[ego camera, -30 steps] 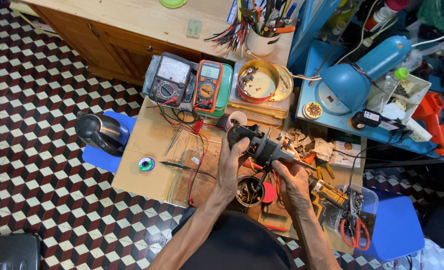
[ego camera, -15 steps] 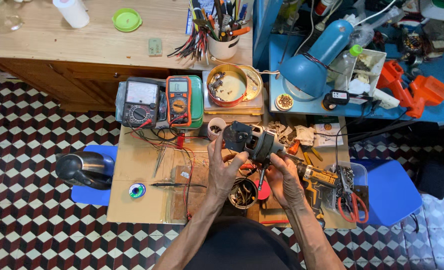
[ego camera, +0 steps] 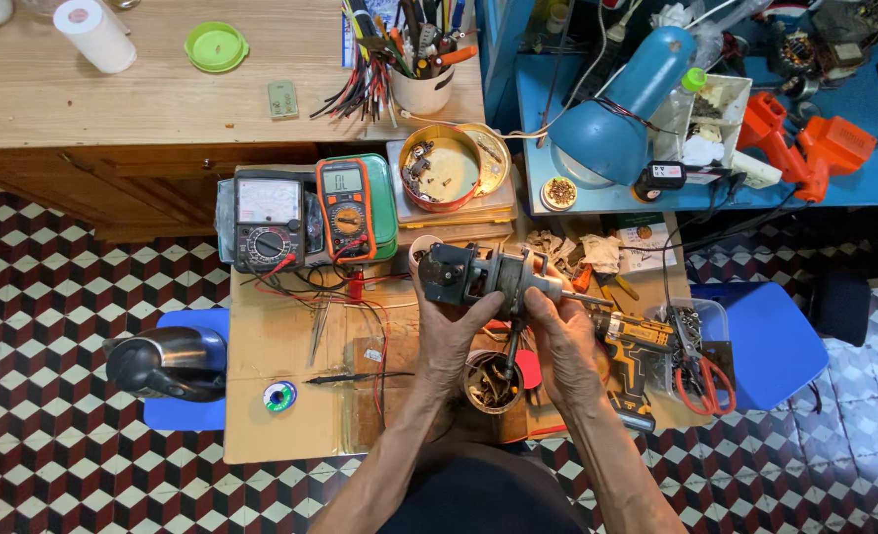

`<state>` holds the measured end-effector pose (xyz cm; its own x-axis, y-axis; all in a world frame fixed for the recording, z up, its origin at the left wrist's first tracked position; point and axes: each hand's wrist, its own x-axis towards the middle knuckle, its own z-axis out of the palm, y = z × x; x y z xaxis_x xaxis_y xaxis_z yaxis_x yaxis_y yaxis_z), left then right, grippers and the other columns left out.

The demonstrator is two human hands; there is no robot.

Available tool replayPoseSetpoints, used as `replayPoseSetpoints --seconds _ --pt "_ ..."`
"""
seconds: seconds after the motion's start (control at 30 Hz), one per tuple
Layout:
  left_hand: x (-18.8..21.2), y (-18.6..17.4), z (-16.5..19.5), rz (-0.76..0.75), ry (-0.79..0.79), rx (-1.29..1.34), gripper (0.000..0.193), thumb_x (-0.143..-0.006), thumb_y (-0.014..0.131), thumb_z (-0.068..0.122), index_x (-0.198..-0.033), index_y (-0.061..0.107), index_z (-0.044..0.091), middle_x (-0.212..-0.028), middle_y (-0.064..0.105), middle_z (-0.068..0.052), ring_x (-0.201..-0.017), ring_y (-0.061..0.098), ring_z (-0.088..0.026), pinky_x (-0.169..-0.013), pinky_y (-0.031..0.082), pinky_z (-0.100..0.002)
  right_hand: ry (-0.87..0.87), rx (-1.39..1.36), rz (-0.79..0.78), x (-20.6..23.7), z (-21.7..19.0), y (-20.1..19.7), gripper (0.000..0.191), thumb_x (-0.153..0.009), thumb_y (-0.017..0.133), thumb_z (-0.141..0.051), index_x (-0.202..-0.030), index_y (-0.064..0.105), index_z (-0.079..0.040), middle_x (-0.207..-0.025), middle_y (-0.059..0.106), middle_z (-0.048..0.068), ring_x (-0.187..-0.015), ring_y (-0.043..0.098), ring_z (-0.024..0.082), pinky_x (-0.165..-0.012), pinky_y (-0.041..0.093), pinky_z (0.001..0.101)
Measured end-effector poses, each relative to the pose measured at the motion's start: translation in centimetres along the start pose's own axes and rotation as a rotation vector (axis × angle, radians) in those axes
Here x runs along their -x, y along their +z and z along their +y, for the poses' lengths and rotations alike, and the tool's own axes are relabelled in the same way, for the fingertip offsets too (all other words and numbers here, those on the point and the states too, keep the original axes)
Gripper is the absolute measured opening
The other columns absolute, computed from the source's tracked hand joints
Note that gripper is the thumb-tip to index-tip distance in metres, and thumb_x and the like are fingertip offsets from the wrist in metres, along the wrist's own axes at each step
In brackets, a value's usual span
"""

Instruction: The person cleans and assembles a small electric motor on a cluttered workbench. They wipe the motor with a cloth, apply lubricant to the shaft, insert the shaft into the motor housing, and use a cordless drill to tighten screws while handling wires and small parts.

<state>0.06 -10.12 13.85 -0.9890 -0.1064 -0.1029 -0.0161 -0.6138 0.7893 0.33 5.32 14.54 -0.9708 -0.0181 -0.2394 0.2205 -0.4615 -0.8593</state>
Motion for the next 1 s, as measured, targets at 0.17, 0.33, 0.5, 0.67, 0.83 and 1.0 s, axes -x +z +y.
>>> replayPoseSetpoints --seconds 0.17,0.33,0.5,0.67,0.83,1.0 --pt "-0.6 0.7 0.3 0.049 0.02 -0.033 0.071 -0.081 0.085 0.014 -0.139 0.043 0.008 -0.116 0.066 -0.005 -0.107 0.066 -0.016 -0.095 0.057 -0.033 -0.069 0.037 0.107 -0.3 -1.0 2.3 0.049 -0.093 0.074 -0.022 -0.136 0.059 -0.006 -0.117 0.067 0.004 -0.106 0.062 0.013 -0.099 0.05 0.0339" --pt "-0.3 1.2 1.0 0.003 -0.003 -0.059 0.067 -0.081 0.085 0.014 -0.136 0.046 0.008 -0.117 0.067 -0.007 -0.107 0.068 -0.017 -0.097 0.058 -0.033 -0.002 -0.037 0.062 0.3 -2.0 2.2 0.053 -0.091 0.074 -0.023 -0.137 0.054 -0.006 -0.121 0.066 0.005 -0.108 0.063 0.013 -0.092 0.054 0.0373" --pt "0.3 2.0 3.6 -0.136 -0.007 -0.229 0.072 -0.083 0.078 0.041 -0.141 0.045 0.013 -0.129 0.062 -0.007 -0.121 0.061 -0.016 -0.103 0.051 -0.036 -0.13 -0.098 0.005 1.0 -3.0 1.2 0.064 -0.089 0.072 -0.017 -0.145 0.047 -0.003 -0.128 0.063 0.01 -0.117 0.063 0.019 -0.101 0.053 0.0408" --pt "0.1 3.8 4.7 -0.052 -0.343 -0.011 0.079 -0.079 0.068 0.066 -0.138 0.05 0.015 -0.13 0.059 -0.005 -0.12 0.058 -0.017 -0.097 0.053 -0.042 -0.286 0.036 -0.005 0.4 -4.2 -0.1 0.078 -0.084 0.074 -0.008 -0.153 0.037 0.001 -0.133 0.059 0.015 -0.122 0.061 0.023 -0.111 0.049 0.0423" --pt "0.3 5.9 3.3 0.12 -0.45 0.196 0.069 -0.082 0.076 0.055 -0.131 0.058 0.01 -0.119 0.062 -0.008 -0.11 0.064 -0.017 -0.097 0.058 -0.043 -0.453 0.387 -0.117 1.7 -5.2 -1.7 0.092 -0.076 0.079 -0.002 -0.154 0.032 -0.003 -0.145 0.049 0.015 -0.133 0.055 0.025 -0.112 0.048 0.0395" --pt "0.4 6.8 2.9 0.037 -0.476 0.226 0.057 -0.084 0.077 0.046 -0.126 0.065 0.009 -0.116 0.07 -0.004 -0.107 0.065 -0.016 -0.095 0.055 -0.04 -0.632 0.643 -0.234 1.6 -6.6 -2.6 0.098 -0.072 0.084 -0.001 -0.154 0.03 -0.004 -0.151 0.044 0.015 -0.142 0.048 0.026 -0.118 0.047 0.0384"
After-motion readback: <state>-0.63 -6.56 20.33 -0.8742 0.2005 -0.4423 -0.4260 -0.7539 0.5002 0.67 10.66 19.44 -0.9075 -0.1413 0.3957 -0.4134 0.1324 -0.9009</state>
